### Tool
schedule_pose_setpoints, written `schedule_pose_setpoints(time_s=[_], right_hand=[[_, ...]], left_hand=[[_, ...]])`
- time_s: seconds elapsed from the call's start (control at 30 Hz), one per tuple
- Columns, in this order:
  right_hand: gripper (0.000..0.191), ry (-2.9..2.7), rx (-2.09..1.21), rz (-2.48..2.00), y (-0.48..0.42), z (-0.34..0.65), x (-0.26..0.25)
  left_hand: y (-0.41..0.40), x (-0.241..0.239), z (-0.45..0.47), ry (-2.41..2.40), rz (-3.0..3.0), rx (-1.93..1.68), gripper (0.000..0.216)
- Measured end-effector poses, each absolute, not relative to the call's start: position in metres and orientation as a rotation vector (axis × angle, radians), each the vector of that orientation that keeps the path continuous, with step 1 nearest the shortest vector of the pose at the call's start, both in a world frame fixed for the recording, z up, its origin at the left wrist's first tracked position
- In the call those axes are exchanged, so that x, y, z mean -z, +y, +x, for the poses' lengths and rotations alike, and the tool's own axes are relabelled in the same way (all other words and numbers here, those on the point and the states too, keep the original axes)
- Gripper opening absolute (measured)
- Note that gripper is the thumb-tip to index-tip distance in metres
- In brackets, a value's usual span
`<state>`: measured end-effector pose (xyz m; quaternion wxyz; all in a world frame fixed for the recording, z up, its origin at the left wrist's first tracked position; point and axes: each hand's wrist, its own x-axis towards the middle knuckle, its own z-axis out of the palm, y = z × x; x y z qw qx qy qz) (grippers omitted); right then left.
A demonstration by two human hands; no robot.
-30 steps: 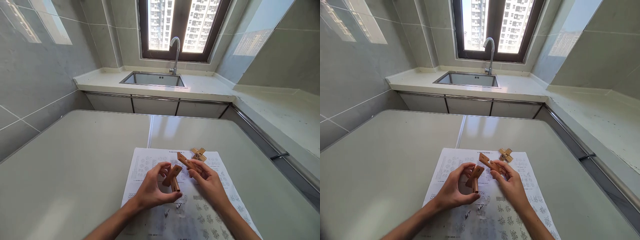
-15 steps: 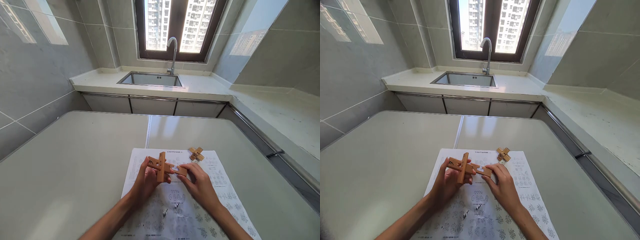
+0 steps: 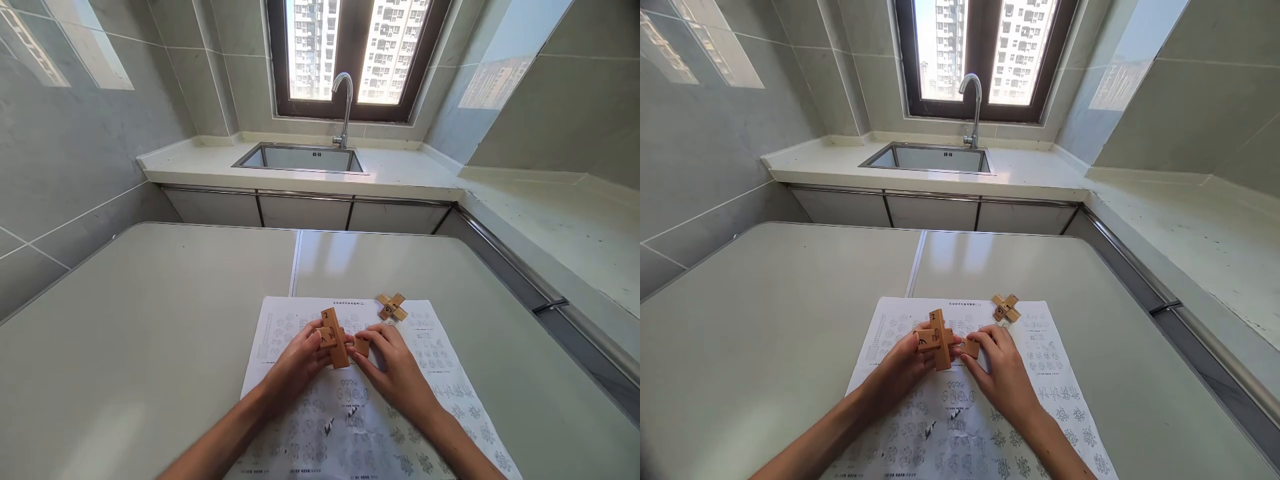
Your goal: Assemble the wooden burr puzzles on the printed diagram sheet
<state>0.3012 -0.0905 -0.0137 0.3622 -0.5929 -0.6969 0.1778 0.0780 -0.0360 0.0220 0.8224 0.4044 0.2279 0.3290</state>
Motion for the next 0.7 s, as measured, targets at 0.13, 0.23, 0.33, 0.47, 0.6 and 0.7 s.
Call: schedule_pose_setpoints(time_s=[0.13,0.23,0.33,0.47,0.6,0.7], right_hand=[[0.021,-1.753,-0.451,-1.487,-0.091,0.301,0.007],[0.027,-1.698,-0.443,-1.399,-0.093,0.301,-0.002],[0.04,-1.756,-0.459,-1.249,-0.098,0.3,-0.006],[0.055,-1.873,-0.494,-1.187,-0.105,0.294,-0.003],[0.055,-1.865,-0.501,-1.217,-0.105,0.29,0.001],[0.055,-1.85,-0.479,-1.198,-0.102,0.29,-0.001]], left_hand=[[-0.036,-0.02,0.078,0.49,0.89,-0.681,0.064],[-0.037,-0.018,0.077,0.518,0.953,-0.671,0.073],[-0.039,-0.021,0.075,0.577,1.067,-0.604,0.075],[-0.04,-0.029,0.075,0.552,1.135,-0.563,0.076],[-0.041,-0.031,0.077,0.487,1.159,-0.567,0.08],[-0.041,-0.029,0.078,0.464,1.169,-0.593,0.078]])
